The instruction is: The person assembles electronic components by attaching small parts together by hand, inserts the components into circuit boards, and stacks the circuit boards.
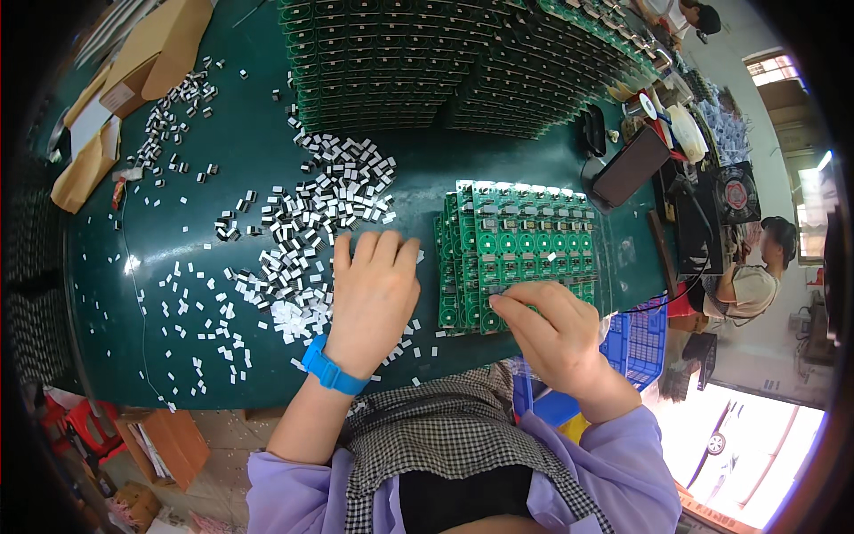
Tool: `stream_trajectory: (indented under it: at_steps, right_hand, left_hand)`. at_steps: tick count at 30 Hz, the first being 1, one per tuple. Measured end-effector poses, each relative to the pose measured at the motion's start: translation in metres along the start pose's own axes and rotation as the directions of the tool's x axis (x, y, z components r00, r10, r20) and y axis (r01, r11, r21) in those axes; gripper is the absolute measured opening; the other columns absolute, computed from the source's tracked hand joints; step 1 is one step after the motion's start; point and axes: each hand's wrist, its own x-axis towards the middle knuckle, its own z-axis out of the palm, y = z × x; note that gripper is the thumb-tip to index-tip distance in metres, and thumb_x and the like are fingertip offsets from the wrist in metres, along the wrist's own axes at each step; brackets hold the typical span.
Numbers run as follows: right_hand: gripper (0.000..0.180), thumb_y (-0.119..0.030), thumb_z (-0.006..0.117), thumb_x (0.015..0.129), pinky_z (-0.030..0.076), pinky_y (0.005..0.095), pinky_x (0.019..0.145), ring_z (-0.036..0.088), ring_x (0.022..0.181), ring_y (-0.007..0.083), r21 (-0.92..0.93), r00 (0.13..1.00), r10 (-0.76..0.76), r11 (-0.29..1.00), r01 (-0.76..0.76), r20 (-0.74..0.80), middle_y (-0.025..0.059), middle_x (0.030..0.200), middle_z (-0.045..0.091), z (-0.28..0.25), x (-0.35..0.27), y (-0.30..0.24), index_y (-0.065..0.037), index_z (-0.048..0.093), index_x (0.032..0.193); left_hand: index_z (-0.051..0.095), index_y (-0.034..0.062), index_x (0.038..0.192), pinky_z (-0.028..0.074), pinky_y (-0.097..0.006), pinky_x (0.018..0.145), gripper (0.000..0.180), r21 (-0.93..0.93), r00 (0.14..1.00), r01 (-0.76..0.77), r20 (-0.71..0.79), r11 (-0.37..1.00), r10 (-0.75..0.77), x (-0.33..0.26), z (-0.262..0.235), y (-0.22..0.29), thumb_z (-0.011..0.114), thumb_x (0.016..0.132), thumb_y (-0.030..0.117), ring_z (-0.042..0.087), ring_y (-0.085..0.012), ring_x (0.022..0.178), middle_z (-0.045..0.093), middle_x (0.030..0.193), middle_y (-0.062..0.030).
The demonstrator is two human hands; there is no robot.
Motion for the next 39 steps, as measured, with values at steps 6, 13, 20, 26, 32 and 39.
stream_trajectory:
  at_steps: [6, 13, 20, 26, 32, 39]
  right_hand:
    - [0.034, -0.004, 0.066, 0.061, 0.052, 0.0272, 0.056, 0.063, 0.072, 0.0209, 0.006, 1.000, -0.025, 1.000, 0.025, 0.018, 0.0094, 0.090, 0.061, 0.000, -0.002, 0.001, 0.001, 0.065, 0.095]
    - [0.072, -0.032, 0.077, 0.066, 0.034, 0.0556, 0.100, 0.044, 0.124, 0.0381, 0.081, 0.972, 0.234, 0.970, -0.231, -0.033, 0.0182, 0.134, 0.045, -0.005, -0.037, 0.018, -0.006, 0.051, 0.127]
    - [0.064, -0.032, 0.070, 0.074, 0.021, 0.0564, 0.107, 0.036, 0.131, 0.0340, -0.119, 0.952, 0.245, 0.967, -0.226, 0.184, 0.0146, 0.140, 0.041, 0.000, -0.026, 0.023, -0.012, 0.050, 0.131]
    - [0.050, -0.013, 0.080, 0.065, 0.050, 0.0391, 0.079, 0.061, 0.095, 0.0288, 0.330, 0.966, 0.223, 0.929, -0.170, -0.130, 0.0125, 0.109, 0.060, 0.003, -0.036, -0.013, -0.005, 0.063, 0.111]
    - [0.033, 0.000, 0.080, 0.061, 0.051, 0.0298, 0.066, 0.063, 0.079, 0.0227, 0.536, 0.962, 0.238, 0.834, -0.132, -0.132, 0.0115, 0.090, 0.063, 0.019, -0.029, -0.031, 0.000, 0.066, 0.091]
    - [0.025, -0.002, 0.079, 0.067, 0.053, 0.0307, 0.068, 0.065, 0.079, 0.0227, 0.686, 0.954, 0.300, 0.699, -0.203, -0.023, 0.0105, 0.091, 0.066, 0.015, -0.034, -0.032, -0.002, 0.067, 0.089]
  left_hand:
    - [0.062, 0.0045, 0.098, 0.033, -0.046, 0.098, 0.022, 0.023, 0.996, -0.058, 0.073, 0.998, 0.056, -0.002, 0.001, -0.003, 0.061, 0.077, 0.002, 0.052, -0.0250, 0.094, 0.055, 0.092, -0.0065]
    - [0.065, 0.0002, 0.098, 0.044, -0.037, 0.089, 0.023, -0.460, 0.987, 0.151, 0.028, 0.875, -0.155, -0.009, -0.024, -0.002, 0.062, 0.076, -0.003, 0.060, -0.0235, 0.086, 0.062, 0.090, -0.0090]
    - [0.067, -0.0022, 0.099, 0.051, -0.026, 0.075, 0.017, -0.859, 0.926, 0.345, 0.245, 0.377, -0.288, -0.028, -0.027, 0.004, 0.063, 0.082, -0.001, 0.065, -0.0151, 0.082, 0.067, 0.091, -0.0106]
    - [0.068, -0.0008, 0.097, 0.052, -0.026, 0.073, 0.017, -0.872, 0.943, 0.292, 0.193, 0.393, -0.272, -0.046, -0.032, 0.032, 0.066, 0.080, -0.002, 0.068, -0.0180, 0.081, 0.070, 0.092, -0.0106]
    - [0.065, 0.0000, 0.090, 0.053, -0.030, 0.071, 0.015, -0.804, 0.994, 0.013, -0.053, 0.594, -0.094, -0.053, -0.038, 0.048, 0.069, 0.075, -0.004, 0.068, -0.0232, 0.081, 0.070, 0.091, -0.0130]
    - [0.062, -0.0007, 0.085, 0.052, -0.034, 0.070, 0.016, -0.722, 0.983, -0.181, -0.120, 0.668, 0.136, -0.051, -0.034, 0.043, 0.069, 0.071, -0.004, 0.065, -0.0265, 0.078, 0.066, 0.085, -0.0127]
